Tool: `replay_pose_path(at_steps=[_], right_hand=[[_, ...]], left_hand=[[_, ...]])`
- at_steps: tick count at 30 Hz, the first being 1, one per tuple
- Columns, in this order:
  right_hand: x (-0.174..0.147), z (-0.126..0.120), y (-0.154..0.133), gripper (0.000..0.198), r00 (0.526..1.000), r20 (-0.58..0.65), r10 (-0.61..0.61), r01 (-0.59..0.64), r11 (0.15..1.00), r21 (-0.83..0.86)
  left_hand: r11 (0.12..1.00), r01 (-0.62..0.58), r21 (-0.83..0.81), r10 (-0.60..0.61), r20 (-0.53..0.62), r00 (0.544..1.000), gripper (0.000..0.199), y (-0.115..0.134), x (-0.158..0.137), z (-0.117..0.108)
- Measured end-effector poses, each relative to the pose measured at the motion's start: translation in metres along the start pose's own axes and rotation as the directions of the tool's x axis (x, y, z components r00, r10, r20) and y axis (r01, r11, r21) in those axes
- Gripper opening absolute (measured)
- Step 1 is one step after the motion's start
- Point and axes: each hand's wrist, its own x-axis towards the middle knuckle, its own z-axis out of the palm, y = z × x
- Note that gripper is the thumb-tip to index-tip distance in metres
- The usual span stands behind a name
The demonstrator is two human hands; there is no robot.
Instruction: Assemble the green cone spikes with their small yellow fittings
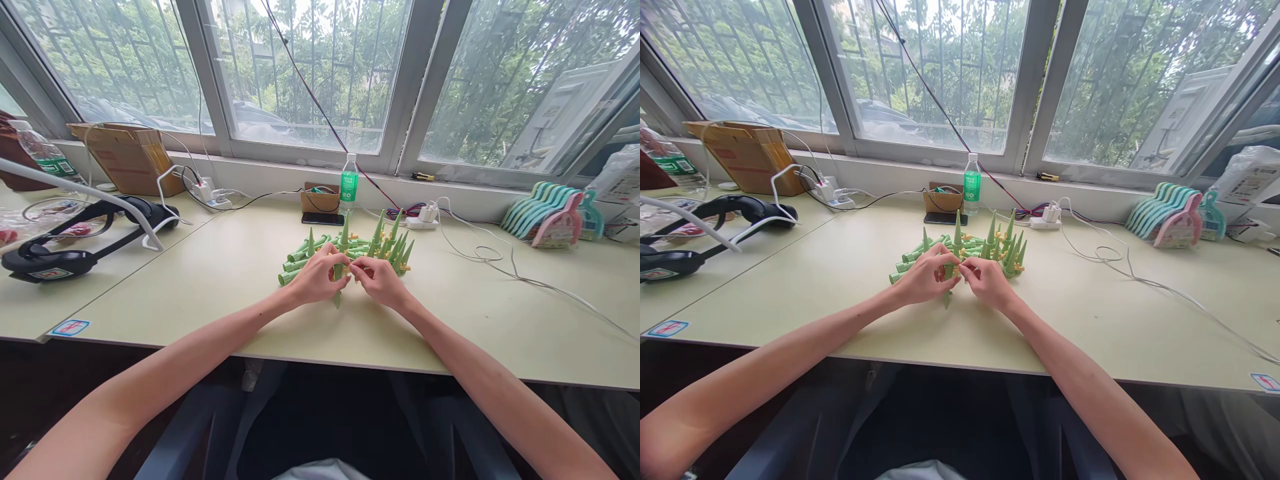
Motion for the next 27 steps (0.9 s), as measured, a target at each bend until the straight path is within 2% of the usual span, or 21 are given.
replay_pose_path(at_steps=[27], right_hand=[[0.0005, 0.0001, 0.0006, 0.035, 0.997, -0.016, 0.079, -0.077, 0.991, 0.108]], left_hand=[[0.999, -0.027, -0.017, 0.027, 0.004, 1.0, 0.014, -0.002, -0.0001, 0.0011]])
